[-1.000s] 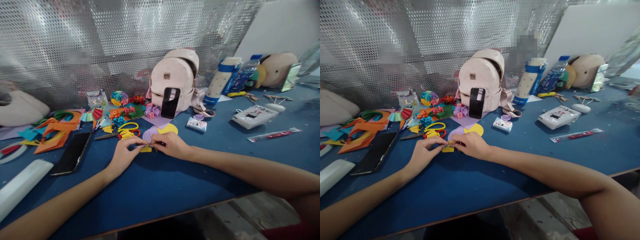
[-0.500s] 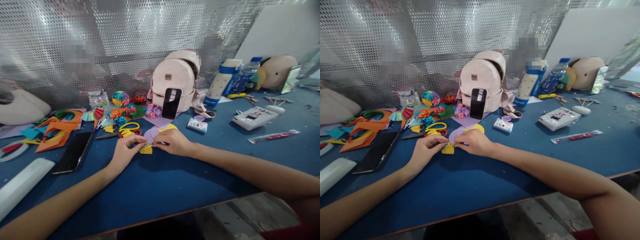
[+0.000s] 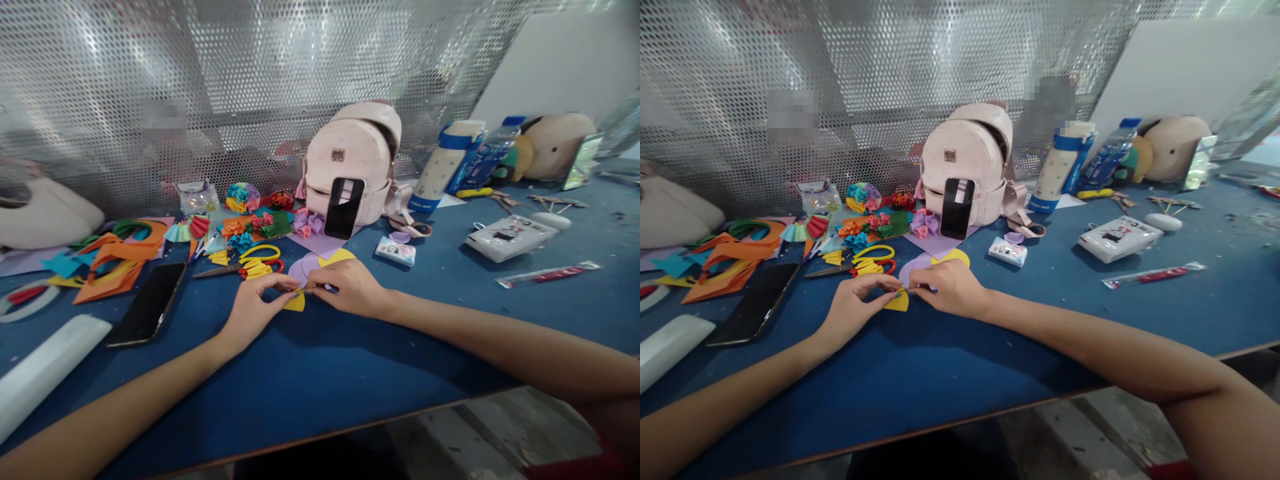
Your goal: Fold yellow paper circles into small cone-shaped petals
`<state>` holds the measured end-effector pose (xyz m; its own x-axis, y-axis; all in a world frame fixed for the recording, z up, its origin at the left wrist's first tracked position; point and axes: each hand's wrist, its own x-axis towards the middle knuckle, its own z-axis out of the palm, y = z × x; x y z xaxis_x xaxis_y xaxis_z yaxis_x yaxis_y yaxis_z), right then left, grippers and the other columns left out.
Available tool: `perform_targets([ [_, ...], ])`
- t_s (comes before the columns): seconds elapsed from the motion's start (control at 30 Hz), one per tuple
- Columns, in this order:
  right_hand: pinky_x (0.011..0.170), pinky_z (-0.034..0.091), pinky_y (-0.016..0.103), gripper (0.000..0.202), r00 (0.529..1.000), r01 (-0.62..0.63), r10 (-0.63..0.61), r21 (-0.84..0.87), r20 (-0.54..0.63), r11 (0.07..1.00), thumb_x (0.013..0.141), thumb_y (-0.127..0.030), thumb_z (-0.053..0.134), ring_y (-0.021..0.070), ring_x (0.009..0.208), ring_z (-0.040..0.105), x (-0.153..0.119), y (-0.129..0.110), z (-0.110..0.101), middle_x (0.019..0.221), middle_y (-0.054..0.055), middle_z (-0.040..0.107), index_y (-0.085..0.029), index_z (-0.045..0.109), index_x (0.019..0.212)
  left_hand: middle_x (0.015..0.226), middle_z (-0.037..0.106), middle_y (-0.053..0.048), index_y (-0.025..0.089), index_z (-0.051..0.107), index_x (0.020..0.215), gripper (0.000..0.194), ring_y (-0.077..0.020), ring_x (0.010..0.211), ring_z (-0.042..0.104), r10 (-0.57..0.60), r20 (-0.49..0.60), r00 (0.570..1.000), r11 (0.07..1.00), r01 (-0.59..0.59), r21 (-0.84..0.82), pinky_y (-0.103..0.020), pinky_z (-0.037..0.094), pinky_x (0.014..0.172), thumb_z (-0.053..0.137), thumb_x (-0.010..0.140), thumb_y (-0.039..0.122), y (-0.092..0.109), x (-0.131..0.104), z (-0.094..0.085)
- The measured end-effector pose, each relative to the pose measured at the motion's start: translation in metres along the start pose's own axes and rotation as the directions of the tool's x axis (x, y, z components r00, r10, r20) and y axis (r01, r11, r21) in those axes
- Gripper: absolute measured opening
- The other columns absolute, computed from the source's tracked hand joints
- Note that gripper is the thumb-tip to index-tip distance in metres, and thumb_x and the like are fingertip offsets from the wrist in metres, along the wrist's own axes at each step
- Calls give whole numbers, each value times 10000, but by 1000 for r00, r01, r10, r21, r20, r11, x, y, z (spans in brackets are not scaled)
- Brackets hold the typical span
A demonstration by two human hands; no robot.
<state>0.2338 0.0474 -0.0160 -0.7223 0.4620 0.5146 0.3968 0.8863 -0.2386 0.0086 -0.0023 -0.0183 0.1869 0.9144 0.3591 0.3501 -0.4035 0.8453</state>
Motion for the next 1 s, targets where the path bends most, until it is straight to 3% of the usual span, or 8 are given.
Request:
perform_targets([
  [0.27, 623, 333, 235, 194, 1000, -10, 10, 5, -1, 1000, 1015, -240, 488, 129, 657, 605, 1, -3, -2, 760, 5, 711, -203, 673, 969, 842, 797, -49, 187, 787, 871, 121, -198, 772, 748, -49, -46, 998, 995, 45, -91, -312, 616, 775, 742, 764, 223, -5, 1, 1],
  [0.67, 568, 273, 236, 149, 999, -34, 34, 11, 7, 999, 1001, -212, 505, 121, 561, 556, -1, -1, 6, 635, -18, 652, -186, 648, 964, 826, 796, -39, 190, 789, 824, 89, -188, 769, 749, -92, -14, 996, 987, 90, -135, -283, 610, 763, 743, 753, 216, -6, 3, 1],
  [1.0, 584, 257, 269, 263, 995, 92, -85, -195, 45, 976, 1057, -259, 407, 127, 567, 523, -1, -1, 5, 667, 12, 651, -174, 633, 953, 812, 787, -36, 178, 768, 793, 83, -189, 764, 736, -137, 40, 990, 980, 142, -140, -289, 592, 762, 708, 745, 210, -4, 4, 1],
])
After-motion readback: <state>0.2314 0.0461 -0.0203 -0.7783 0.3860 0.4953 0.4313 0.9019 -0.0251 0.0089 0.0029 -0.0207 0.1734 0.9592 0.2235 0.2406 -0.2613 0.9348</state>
